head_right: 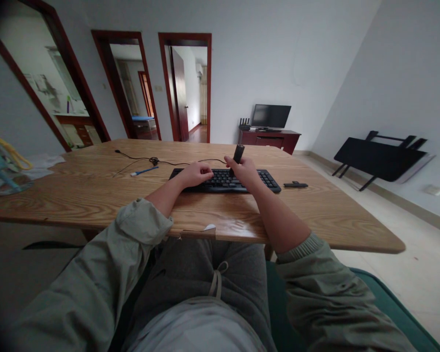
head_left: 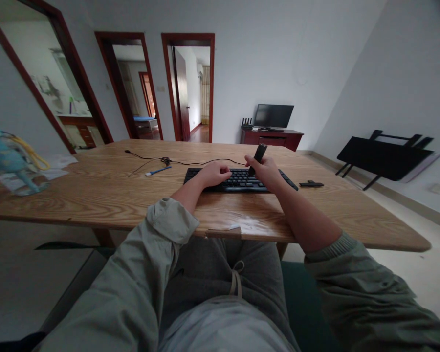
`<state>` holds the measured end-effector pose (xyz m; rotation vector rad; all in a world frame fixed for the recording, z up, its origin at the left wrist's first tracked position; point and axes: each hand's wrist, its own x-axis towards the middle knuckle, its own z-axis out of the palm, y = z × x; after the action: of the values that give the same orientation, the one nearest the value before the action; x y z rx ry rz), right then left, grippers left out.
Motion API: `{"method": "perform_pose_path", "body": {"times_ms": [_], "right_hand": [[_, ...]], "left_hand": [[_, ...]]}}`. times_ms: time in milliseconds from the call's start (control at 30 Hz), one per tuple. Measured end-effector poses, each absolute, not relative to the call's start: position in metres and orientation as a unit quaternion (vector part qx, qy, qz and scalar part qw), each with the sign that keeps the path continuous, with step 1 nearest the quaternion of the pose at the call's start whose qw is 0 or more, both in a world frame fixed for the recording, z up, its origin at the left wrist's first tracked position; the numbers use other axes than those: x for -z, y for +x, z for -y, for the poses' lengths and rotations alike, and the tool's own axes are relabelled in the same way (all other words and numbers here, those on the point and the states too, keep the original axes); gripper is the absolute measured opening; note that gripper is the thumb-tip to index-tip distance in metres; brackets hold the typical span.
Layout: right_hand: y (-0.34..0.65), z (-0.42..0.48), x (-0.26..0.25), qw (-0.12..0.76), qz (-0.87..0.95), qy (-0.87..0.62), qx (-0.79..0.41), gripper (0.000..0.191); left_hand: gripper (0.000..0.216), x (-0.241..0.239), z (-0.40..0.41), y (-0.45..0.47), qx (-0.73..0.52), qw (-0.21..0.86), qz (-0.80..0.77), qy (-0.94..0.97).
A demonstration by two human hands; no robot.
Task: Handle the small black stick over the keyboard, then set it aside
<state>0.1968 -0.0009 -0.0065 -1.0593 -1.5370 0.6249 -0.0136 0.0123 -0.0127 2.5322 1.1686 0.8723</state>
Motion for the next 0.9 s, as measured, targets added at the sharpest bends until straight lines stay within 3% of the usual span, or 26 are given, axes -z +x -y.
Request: {"method": "perform_pose_path", "body": {"times_ms": [633, 900], "right_hand": [[0.2, -0.006, 0.015, 0.501, 0.685, -0.486, -0.208, 0.032], [0.201, 0.005, 0.002, 0.407, 0.725, -0.533, -0.156, 0.026]], "left_hand": [[0.026, 0.016, -0.013, -0.009, -0.27, 0.108, -0.36, 0.887], [0.028, 0.015, -0.01, -0.009, -0.248, 0.115, -0.365, 0.89]]}}
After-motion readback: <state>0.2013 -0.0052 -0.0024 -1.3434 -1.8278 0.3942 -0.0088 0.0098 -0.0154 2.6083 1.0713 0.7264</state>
